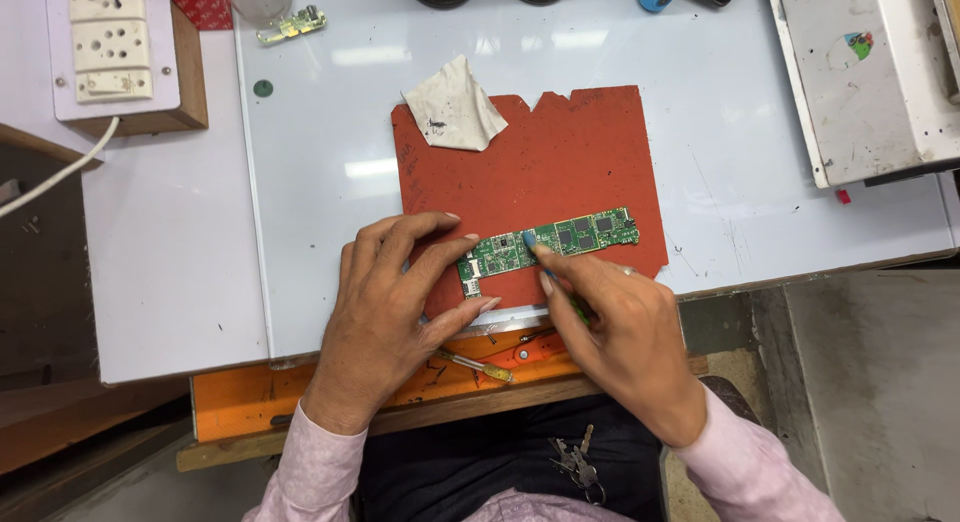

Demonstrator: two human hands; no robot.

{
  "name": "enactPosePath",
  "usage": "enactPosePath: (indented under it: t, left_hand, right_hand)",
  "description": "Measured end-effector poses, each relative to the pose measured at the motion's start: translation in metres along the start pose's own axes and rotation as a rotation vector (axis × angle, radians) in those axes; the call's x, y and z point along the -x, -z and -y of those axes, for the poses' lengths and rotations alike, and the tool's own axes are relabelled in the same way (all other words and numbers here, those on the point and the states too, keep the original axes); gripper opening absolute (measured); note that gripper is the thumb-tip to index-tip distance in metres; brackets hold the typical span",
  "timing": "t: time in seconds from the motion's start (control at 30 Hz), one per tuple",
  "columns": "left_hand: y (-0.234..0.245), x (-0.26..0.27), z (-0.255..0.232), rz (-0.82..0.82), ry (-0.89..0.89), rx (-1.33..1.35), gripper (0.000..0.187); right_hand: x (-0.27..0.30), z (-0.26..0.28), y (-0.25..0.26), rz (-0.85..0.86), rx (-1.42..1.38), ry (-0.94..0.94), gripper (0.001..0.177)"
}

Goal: The person cleans a green circuit board placed on a red mat using a small brush. They scrub various areas of the board, flip it over to clean the other side, and continue scrubbing with the brush.

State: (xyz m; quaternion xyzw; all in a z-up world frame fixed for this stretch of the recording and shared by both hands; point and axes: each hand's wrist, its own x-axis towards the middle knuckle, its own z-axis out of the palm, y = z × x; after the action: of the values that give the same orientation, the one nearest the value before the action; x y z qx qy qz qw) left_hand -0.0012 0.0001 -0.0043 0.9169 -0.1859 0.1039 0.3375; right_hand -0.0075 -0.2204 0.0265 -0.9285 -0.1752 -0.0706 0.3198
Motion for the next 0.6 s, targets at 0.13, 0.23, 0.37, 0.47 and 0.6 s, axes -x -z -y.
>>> enactPosePath:
  t: [0.13, 0.23, 0.37, 0.47, 0.6]
  left_hand:
    - [-0.0012, 0.0018, 0.0010, -0.010, -0.005, -0.010, 0.057]
    - [-0.0018, 0.0014, 0.0012, -0.006, -0.008, -0.014, 0.057]
    - [-0.0029, 0.0017, 0.0023, -0.009, -0.013, -0.015, 0.057]
    - [-0.0024, 0.0015, 0.0031, -0.005, -0.016, -0.014, 0.057]
    - [-0.0027, 0.0018, 0.0021, -0.007, -0.009, -0.005, 0.057]
  right_hand:
    - [-0.0004, 0.0017, -0.0013, 0.002, 0.056, 0.019, 0.024]
    - [-0.0006, 0.0037, 0.0010, -0.028, 0.064, 0.097, 0.024]
    - [-0.0005, 0.0066, 0.0039, -0.004, 0.057, 0.065, 0.024]
    - [-0.0001, 0.0081, 0.0041, 0.017, 0.059, 0.044, 0.023]
    - [-0.0012, 0.0079, 0.0034, 0.014, 0.033, 0.004, 0.025]
